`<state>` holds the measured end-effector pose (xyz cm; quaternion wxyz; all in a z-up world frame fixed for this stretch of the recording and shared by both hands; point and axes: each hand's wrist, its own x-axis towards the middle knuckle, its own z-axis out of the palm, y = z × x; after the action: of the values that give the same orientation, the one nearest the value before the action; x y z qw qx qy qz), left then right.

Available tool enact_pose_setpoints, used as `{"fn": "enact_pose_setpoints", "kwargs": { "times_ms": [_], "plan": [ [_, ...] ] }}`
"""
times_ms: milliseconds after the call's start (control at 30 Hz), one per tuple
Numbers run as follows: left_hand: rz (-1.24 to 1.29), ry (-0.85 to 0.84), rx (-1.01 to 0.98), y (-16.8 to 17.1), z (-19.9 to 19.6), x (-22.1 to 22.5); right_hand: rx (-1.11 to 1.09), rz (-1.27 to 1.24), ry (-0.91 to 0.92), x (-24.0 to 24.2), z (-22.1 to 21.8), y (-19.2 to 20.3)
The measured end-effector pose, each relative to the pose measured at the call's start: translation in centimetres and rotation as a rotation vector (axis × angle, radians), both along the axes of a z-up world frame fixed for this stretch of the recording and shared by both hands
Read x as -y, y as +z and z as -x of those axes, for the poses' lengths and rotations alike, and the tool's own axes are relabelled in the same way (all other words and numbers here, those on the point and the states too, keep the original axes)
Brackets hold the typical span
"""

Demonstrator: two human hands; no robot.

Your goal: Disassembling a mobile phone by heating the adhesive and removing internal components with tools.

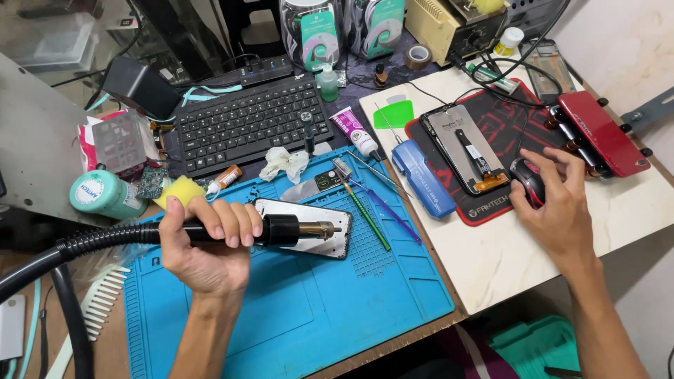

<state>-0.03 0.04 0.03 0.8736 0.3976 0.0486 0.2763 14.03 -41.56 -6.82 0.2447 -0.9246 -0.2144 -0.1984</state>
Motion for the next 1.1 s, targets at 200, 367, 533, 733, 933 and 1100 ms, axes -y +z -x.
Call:
{"fn": "enact_pose_setpoints", "kwargs": {
  "times_ms": [200, 367, 533, 733, 933, 1100],
  "plan": [
    [0.01, 0.021, -0.005, 0.4, 0.1, -0.3, 0.064, 0.022, -0.024, 0.3, 0.2, -0.5],
    [0.016, 0.025, -0.007, 0.4, 0.1, -0.6, 0.067, 0.028, -0.068, 0.5, 0.2, -0.8],
    [0.015, 0.034, -0.013, 0.4, 0.1, -0.8, 0.115, 0.041, -0.115, 0.8, 0.1, -1.1],
    [0.02, 0.042, -0.008, 0.5, 0.2, -0.8, 0.14, 0.04, -0.134, 0.9, 0.1, -1.1],
    [0.02, 0.045, -0.013, 0.6, 0.2, -0.8, 0.129, 0.026, -0.124, 1.0, 0.1, -1.0],
    [0.005, 0.052, 0.002, 0.7, 0.2, -0.9, 0.133, 0.032, -0.116, 1.0, 0.0, -1.0]
  ]
}}
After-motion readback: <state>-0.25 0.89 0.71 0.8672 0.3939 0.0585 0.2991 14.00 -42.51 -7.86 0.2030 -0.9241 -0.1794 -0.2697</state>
